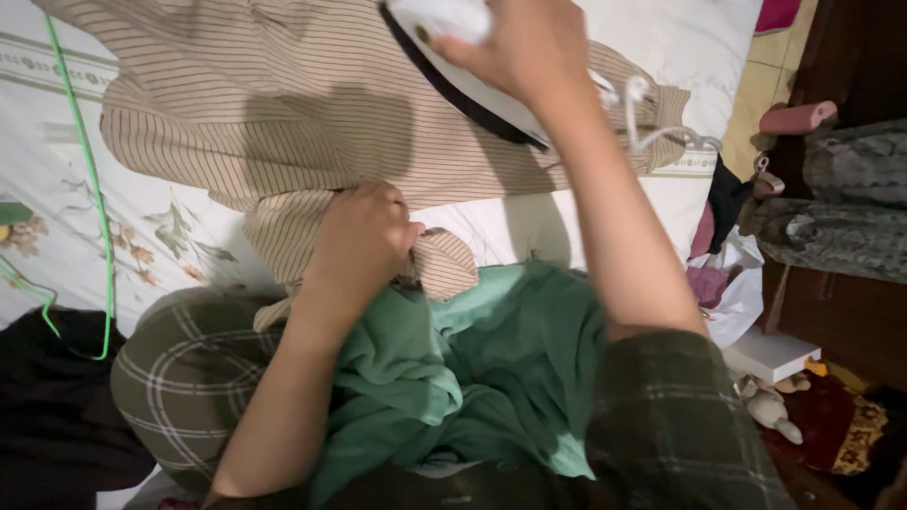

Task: The person irons a tan striped shirt on a bed, spraying it with a liquid and smoothing the fabric with their hands.

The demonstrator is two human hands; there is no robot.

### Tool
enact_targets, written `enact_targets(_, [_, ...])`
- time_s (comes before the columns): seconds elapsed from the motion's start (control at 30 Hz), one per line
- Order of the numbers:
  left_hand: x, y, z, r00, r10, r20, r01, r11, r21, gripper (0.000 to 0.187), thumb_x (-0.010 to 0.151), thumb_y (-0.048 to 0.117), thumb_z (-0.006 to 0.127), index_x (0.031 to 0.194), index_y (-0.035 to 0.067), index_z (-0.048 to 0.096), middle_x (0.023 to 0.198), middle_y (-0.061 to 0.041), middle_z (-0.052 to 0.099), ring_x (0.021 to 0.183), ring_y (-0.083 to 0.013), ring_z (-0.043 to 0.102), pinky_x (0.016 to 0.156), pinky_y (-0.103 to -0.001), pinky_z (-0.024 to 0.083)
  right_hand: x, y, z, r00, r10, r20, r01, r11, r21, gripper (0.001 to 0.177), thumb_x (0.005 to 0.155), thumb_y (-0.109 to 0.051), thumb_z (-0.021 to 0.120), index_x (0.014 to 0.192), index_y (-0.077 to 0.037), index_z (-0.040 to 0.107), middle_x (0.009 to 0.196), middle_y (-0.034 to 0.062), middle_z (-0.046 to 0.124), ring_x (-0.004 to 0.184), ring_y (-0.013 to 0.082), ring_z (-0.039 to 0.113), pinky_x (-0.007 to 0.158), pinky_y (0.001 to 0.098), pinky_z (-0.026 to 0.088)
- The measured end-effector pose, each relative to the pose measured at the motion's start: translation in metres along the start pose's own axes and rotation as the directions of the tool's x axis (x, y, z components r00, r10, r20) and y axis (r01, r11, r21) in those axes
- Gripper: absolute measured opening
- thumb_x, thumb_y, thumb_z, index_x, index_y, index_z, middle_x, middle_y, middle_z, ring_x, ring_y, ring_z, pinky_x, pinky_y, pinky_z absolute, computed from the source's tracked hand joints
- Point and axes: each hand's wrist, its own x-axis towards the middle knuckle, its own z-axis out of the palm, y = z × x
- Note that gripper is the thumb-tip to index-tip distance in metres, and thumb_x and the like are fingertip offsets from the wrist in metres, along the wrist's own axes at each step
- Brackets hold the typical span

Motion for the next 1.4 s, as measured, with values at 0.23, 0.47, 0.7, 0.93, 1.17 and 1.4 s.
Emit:
enact_targets(0.23, [-0.002, -0.006, -0.002, 0.974, -0.184, 0.128, 0.196, 0.977, -0.085, 0.010, 0.083, 0.013, 0.069, 0.084, 0.002, 0.067, 0.085, -0.016, 0.068, 0.084, -0.0356, 0.066, 0.077, -0.046, 0.053, -0.072, 0.001, -0.074, 0.880, -0.001, 0.474, -0.021, 0.999, 0.041, 0.056, 0.073, -0.066, 0.082, 0.085, -0.011, 0.081, 0.063, 0.0157, 0.066, 0.058, 0.0362, 0.064, 0.059, 0.0485, 0.051])
enact_targets(0.47, [-0.008, -0.009, -0.029, 0.943, -0.137, -0.302, 0.172, 0.981, 0.093, 0.015, 0.081, 0.008, 0.067, 0.095, 0.004, 0.067, 0.101, -0.017, 0.067, 0.089, -0.0362, 0.065, 0.079, -0.047, 0.053, -0.064, -0.063, -0.052, 0.888, -0.055, 0.456, 0.024, 0.997, 0.074, 0.055, 0.073, -0.062, 0.082, 0.073, -0.008, 0.076, 0.059, 0.0165, 0.064, 0.057, 0.0367, 0.064, 0.057, 0.0486, 0.049])
enact_targets(0.7, [-0.014, -0.018, -0.026, 0.967, -0.152, -0.205, 0.180, 0.975, 0.126, 0.006, 0.088, 0.003, 0.069, 0.091, 0.002, 0.063, 0.096, -0.016, 0.063, 0.090, -0.0344, 0.063, 0.080, -0.044, 0.053, -0.075, -0.044, -0.064, 0.844, -0.084, 0.529, 0.065, 0.996, 0.055, 0.055, 0.070, -0.063, 0.082, 0.082, -0.009, 0.080, 0.060, 0.0179, 0.065, 0.058, 0.0383, 0.065, 0.056, 0.0492, 0.049])
enact_targets(0.93, [-0.016, -0.021, -0.016, 0.960, -0.055, -0.275, 0.114, 0.973, 0.201, 0.011, 0.086, 0.003, 0.066, 0.096, 0.002, 0.061, 0.096, -0.014, 0.060, 0.092, -0.0336, 0.062, 0.082, -0.045, 0.052, -0.088, -0.048, -0.071, 0.839, -0.061, 0.541, 0.043, 0.998, 0.045, 0.058, 0.072, -0.065, 0.081, 0.079, -0.007, 0.078, 0.059, 0.0178, 0.064, 0.058, 0.0384, 0.065, 0.058, 0.0485, 0.050])
enact_targets(1.17, [-0.001, -0.027, -0.023, 0.960, -0.246, -0.134, 0.256, 0.965, 0.058, 0.033, 0.079, 0.006, 0.067, 0.111, -0.001, 0.062, 0.116, -0.019, 0.058, 0.110, -0.0380, 0.055, 0.091, -0.047, 0.047, -0.091, -0.072, -0.062, 0.853, -0.011, 0.522, -0.035, 0.996, 0.077, 0.058, 0.076, -0.063, 0.081, 0.074, -0.005, 0.074, 0.059, 0.0168, 0.064, 0.059, 0.0387, 0.065, 0.058, 0.0487, 0.050])
enact_targets(1.4, [-0.007, -0.030, -0.020, 0.929, -0.334, -0.162, 0.361, 0.915, 0.182, 0.046, 0.083, 0.014, 0.069, 0.123, -0.005, 0.056, 0.128, -0.020, 0.055, 0.125, -0.0388, 0.051, 0.111, -0.051, 0.038, -0.084, -0.057, -0.068, 0.895, 0.216, 0.390, -0.245, 0.969, 0.027, 0.066, 0.079, -0.066, 0.081, 0.074, -0.001, 0.073, 0.061, 0.0208, 0.064, 0.058, 0.0386, 0.065, 0.059, 0.0479, 0.052])
